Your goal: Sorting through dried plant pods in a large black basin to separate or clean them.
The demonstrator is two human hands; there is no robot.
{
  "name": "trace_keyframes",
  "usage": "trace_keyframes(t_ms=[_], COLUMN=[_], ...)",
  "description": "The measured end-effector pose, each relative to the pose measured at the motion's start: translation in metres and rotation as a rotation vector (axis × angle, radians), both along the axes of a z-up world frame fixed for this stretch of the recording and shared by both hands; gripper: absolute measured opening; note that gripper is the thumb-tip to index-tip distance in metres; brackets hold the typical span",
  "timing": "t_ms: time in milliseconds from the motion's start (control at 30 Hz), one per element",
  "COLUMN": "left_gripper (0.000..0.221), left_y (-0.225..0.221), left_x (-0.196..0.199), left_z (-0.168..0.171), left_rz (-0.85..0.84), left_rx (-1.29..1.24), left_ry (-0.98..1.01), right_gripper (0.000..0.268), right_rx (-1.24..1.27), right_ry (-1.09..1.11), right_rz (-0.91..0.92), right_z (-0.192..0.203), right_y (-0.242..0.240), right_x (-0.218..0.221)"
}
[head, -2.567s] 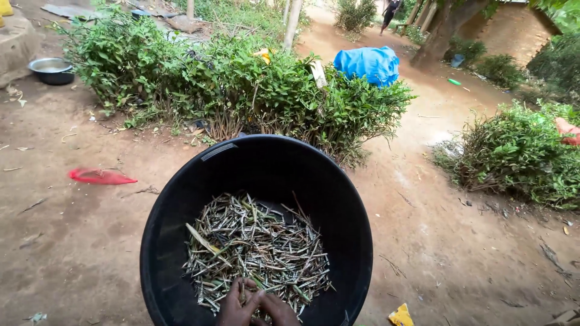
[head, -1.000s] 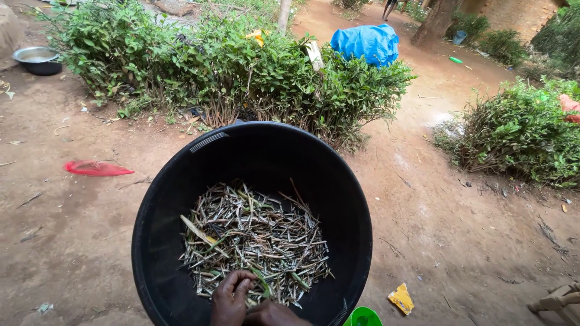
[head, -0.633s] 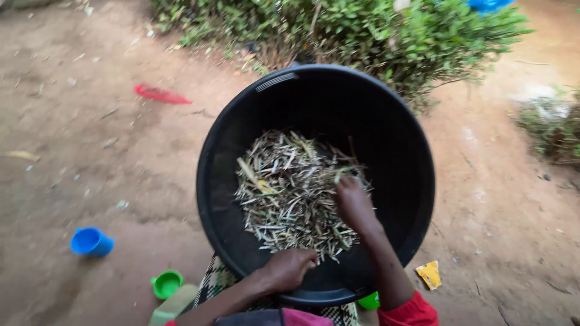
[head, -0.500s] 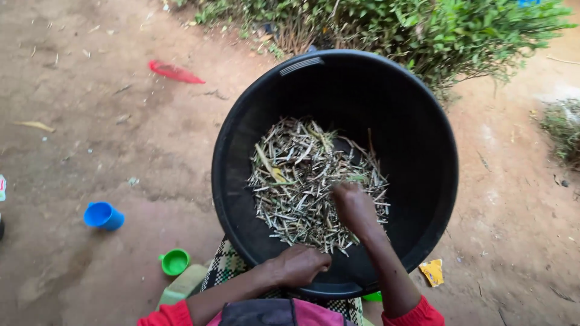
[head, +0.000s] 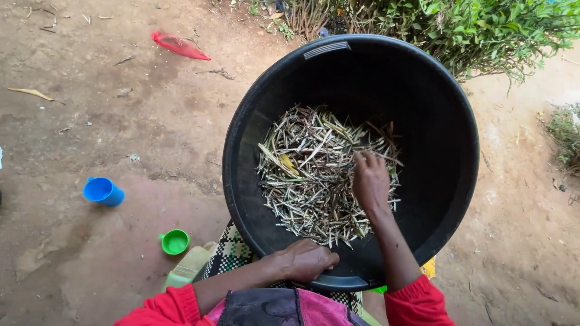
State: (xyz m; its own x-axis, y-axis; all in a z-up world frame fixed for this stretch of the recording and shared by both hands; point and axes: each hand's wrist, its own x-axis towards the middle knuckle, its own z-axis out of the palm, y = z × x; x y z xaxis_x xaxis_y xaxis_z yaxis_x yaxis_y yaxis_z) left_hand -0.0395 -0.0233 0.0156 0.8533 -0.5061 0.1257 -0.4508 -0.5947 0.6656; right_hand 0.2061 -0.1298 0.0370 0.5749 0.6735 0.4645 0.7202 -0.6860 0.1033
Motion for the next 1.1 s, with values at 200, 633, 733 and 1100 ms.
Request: trace_keyframes(t_ms=[200,633,733,1100], left_gripper=[0.016,0.015,0.011,0.019], left_y=[0.0,0.002,0.0,-0.001], left_x=[-0.003,0.0,0.002,0.007], left_z=[-0.002,-0.007,-0.015,-0.005], left_rz=[0.002,-0.006,-0.002,-0.003], left_rx=[-0.014,-0.025,-0.03,-0.027], left_ry=[0.005,0.047,0.005,0.112], right_gripper=[0.075,0.023,0.038,0.028], right_rx=[-0.381,0.229,0.118,1.051], right_ry=[0.311,0.072,0.074,0.816], right_rz=[0.699,0.209,0.12,0.969], right_z=[-0.011,0.012,0.021,0.193], right_y=[0.047,0.033,0.01,-0.018], right_x=[-0.109,0.02,0.013,-0.199])
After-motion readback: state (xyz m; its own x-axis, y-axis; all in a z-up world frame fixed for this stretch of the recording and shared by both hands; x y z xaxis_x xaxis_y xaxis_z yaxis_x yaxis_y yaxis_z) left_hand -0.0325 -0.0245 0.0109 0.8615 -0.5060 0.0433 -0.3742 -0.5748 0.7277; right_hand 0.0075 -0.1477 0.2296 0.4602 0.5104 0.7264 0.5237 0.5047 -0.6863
